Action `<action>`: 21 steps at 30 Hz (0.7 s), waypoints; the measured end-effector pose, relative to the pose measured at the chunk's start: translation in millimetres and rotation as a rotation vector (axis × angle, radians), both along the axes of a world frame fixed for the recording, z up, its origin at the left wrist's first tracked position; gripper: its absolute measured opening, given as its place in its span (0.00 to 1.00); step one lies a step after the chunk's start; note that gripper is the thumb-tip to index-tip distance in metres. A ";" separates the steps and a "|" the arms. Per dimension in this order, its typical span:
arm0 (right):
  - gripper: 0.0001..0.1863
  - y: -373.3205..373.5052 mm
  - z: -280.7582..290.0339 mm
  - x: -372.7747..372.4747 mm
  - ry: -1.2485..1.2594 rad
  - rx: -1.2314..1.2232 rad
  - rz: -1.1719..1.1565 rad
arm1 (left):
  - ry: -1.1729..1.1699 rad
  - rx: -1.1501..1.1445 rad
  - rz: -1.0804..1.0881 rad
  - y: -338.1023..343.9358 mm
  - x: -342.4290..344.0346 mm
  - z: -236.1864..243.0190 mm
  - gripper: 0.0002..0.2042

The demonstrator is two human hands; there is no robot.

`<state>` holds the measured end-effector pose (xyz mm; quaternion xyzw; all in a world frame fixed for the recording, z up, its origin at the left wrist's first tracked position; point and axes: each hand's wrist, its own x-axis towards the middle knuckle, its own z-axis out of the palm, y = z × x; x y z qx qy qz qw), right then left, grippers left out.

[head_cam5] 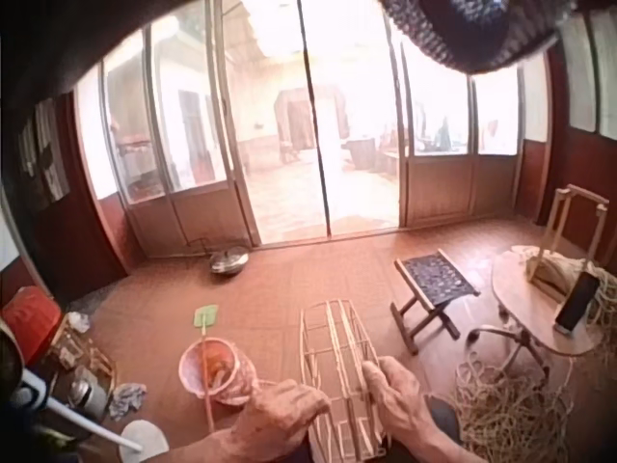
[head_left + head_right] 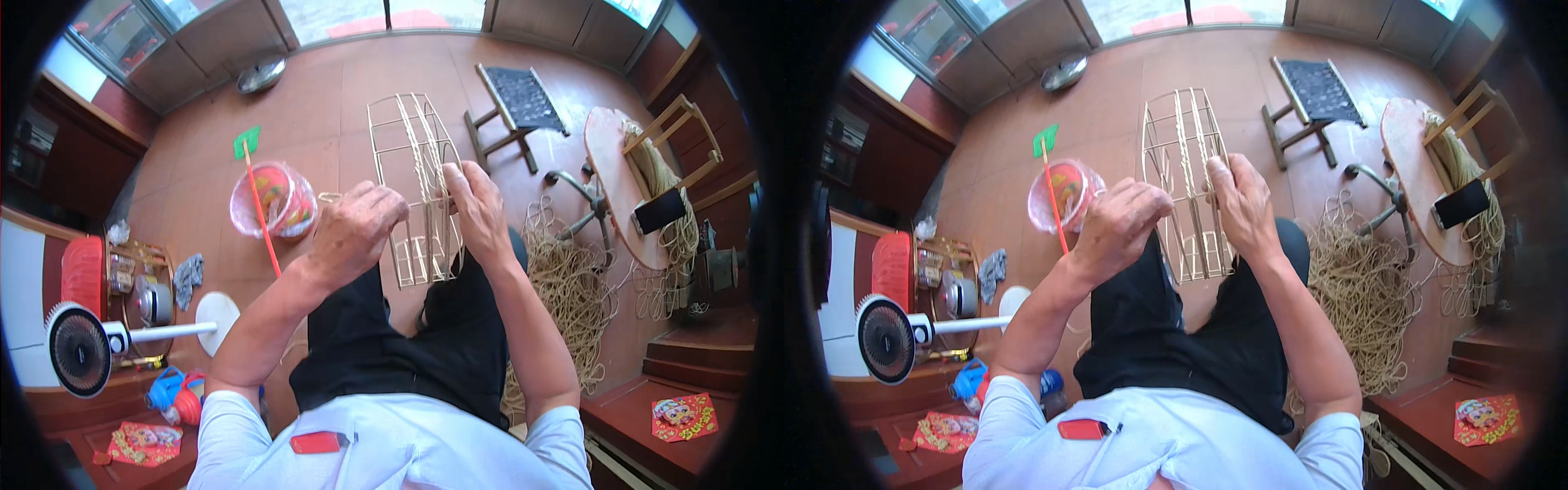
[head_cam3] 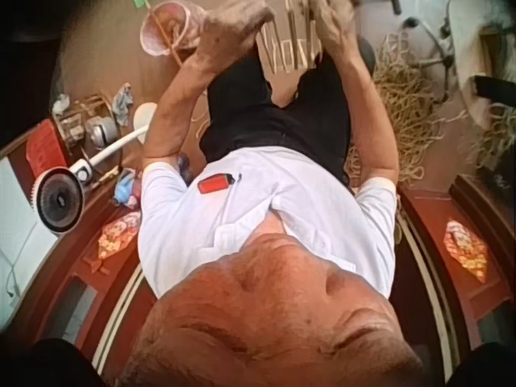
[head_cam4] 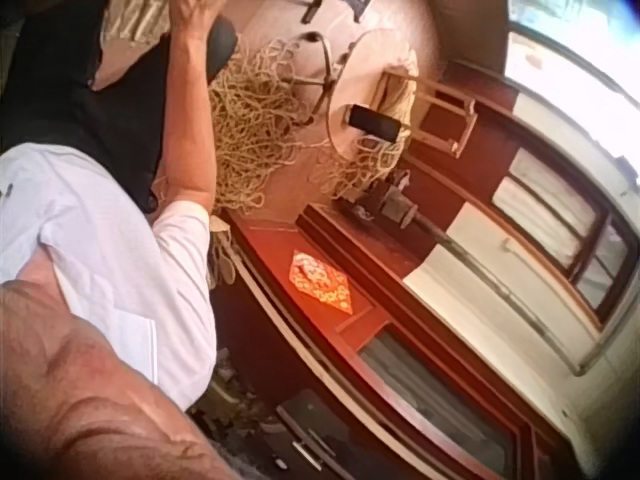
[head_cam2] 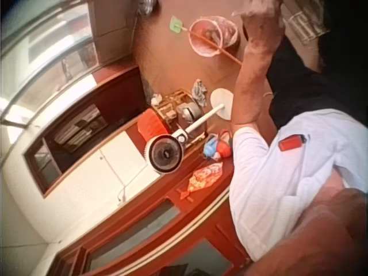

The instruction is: Constructing a bamboo cage frame by weaving thin bamboo strips and securing them with rope.

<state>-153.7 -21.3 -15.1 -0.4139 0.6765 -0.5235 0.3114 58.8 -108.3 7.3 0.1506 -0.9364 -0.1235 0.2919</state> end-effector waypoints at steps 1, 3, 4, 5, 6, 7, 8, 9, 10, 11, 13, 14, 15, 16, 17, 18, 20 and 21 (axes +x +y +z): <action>0.17 -3.5 -15.4 5.3 -0.012 0.028 0.007 | -0.012 0.028 0.007 1.1 4.3 -8.4 0.06; 0.16 -4.9 -59.2 20.1 0.269 -0.184 -0.119 | -0.003 0.146 -0.002 -2.4 9.6 -25.3 0.05; 0.14 2.7 -73.7 27.7 0.199 -0.116 -0.122 | -0.036 0.164 0.008 1.5 13.9 -32.8 0.04; 0.14 7.0 -75.1 32.5 0.194 -0.099 -0.113 | -0.041 0.182 0.017 4.7 17.9 -33.8 0.04; 0.14 10.7 -75.4 35.5 0.234 -0.127 -0.119 | -0.052 0.167 0.021 7.8 21.8 -30.9 0.04; 0.14 14.8 -74.5 38.1 0.274 -0.158 -0.127 | -0.063 0.150 0.024 10.3 25.1 -30.1 0.04; 0.14 17.8 -67.6 42.4 0.295 -0.162 -0.128 | -0.042 0.155 0.012 9.6 27.9 -32.3 0.05; 0.14 23.7 -66.2 46.0 0.296 -0.161 -0.125 | -0.041 0.157 0.015 12.1 30.8 -32.8 0.05; 0.13 31.2 -65.0 49.2 0.361 -0.160 -0.135 | -0.077 0.132 0.004 15.6 33.6 -32.9 0.05; 0.13 39.4 -64.5 51.6 0.425 -0.158 -0.145 | -0.114 0.107 -0.008 20.2 36.0 -32.4 0.05; 0.12 51.3 -61.3 53.6 0.485 -0.147 -0.151 | -0.116 0.100 -0.026 25.7 38.1 -27.6 0.06; 0.11 57.4 -55.7 55.2 0.499 -0.148 -0.140 | -0.136 0.094 -0.033 28.2 38.7 -25.6 0.06; 0.10 62.5 -51.8 56.7 0.512 -0.149 -0.130 | -0.156 0.087 -0.040 30.0 39.1 -24.4 0.07; 0.10 65.9 -50.4 58.2 0.511 -0.147 -0.131 | -0.157 0.088 -0.041 30.8 39.9 -23.8 0.07; 0.10 69.4 -47.9 59.4 0.500 -0.148 -0.130 | -0.169 0.065 -0.060 31.5 40.8 -21.7 0.06; 0.09 72.6 -45.9 60.6 0.489 -0.150 -0.128 | -0.181 0.041 -0.079 32.2 41.3 -19.8 0.06; 0.09 77.8 -44.3 62.0 0.494 -0.156 -0.131 | -0.182 0.015 -0.101 32.0 41.2 -20.3 0.06; 0.08 79.8 -43.9 62.9 0.497 -0.159 -0.130 | -0.185 -0.006 -0.121 31.1 41.1 -20.8 0.06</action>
